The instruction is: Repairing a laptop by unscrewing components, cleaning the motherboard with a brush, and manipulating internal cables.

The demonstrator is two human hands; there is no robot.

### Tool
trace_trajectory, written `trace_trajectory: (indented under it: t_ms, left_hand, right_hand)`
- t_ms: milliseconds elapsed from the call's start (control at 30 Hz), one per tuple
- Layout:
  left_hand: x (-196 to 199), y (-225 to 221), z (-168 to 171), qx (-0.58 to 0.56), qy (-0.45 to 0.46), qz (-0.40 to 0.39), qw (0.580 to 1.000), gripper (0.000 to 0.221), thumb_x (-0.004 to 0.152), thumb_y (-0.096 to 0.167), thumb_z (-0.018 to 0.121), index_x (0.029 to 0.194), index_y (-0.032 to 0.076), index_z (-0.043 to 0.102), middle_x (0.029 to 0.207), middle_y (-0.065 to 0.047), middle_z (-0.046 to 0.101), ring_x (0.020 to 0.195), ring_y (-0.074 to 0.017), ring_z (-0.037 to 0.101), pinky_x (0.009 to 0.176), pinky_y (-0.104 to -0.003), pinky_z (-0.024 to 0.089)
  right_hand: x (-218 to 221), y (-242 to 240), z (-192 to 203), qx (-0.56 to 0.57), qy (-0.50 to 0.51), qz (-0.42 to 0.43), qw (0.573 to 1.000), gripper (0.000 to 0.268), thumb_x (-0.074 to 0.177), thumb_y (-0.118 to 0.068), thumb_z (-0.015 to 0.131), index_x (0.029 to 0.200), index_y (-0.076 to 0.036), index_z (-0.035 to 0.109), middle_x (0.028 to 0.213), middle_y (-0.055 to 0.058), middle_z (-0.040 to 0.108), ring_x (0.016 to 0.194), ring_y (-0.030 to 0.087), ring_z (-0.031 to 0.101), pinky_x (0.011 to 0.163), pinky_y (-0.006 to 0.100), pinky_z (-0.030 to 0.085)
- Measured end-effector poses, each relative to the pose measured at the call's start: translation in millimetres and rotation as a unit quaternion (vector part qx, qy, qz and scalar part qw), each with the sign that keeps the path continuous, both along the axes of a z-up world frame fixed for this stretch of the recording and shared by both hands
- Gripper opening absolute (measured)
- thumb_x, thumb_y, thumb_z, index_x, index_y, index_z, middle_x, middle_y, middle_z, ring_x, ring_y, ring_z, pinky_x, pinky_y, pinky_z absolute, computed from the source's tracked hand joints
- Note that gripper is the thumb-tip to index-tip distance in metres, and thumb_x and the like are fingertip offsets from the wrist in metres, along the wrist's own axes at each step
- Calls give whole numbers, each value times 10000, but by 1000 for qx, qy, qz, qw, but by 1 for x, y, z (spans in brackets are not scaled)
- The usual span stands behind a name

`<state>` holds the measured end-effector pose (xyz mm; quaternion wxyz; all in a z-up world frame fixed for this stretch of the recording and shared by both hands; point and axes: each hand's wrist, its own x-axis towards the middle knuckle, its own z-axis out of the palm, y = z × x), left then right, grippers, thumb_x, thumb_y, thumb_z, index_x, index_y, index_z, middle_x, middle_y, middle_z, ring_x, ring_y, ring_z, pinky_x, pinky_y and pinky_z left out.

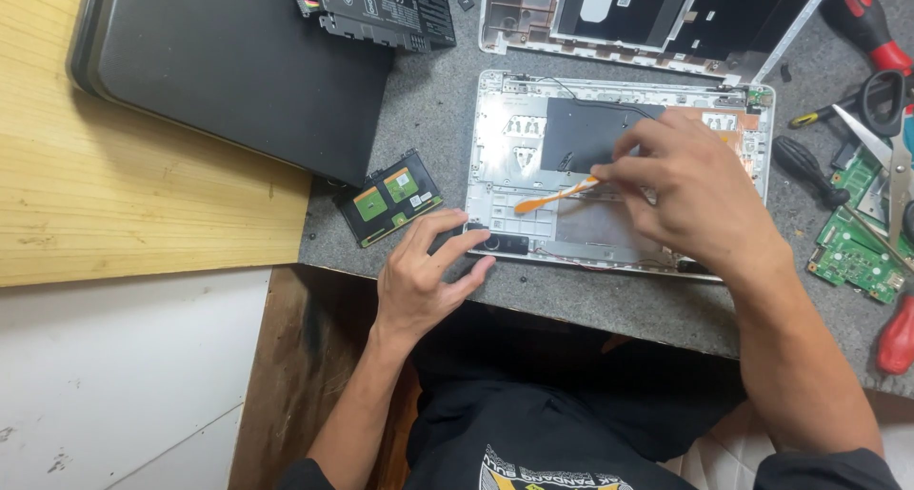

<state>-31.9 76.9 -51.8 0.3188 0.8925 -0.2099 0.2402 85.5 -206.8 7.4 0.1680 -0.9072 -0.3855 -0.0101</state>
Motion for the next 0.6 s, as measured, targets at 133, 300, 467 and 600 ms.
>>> trace_trajectory:
  t_ms: [133,300,467,600]
  left_hand:
    - [1,-1,1,13,8,11,1000,257,893,147,845,1097,82,704,1140,-144,644,1075,-308,691,914,-384,620]
    - [0,-3,1,14,8,21,1000,284,885,146,851,1112,58,705,1130,-144,650,1064,-302,696,915,-374,619]
    - [2,-4,2,18,1,19,1000,271,878,140,851,1091,61,704,1122,-141,646,1035,-293,695,889,-360,619]
    - [0,-4,0,25,-9,31,999,261,874,139,855,1081,66,713,1120,-139,654,1035,-288,701,896,-357,622]
  right_hand:
    - [-5,9,-11,-6,1,55,998,248,949,-243,687,1154,-154,796,961,59,646,862,239,513,691,384,432]
    - [4,-8,-1,-14,22,19,999,205,893,-201,751,1083,-156,812,985,40,668,926,245,522,765,385,444]
    - [6,-9,-6,-8,69,46,997,214,906,-208,709,1079,-128,807,998,63,667,951,276,534,733,425,460]
    - [6,-11,-7,-15,39,37,998,183,874,-132,726,1033,-152,817,950,36,638,881,276,503,732,426,436]
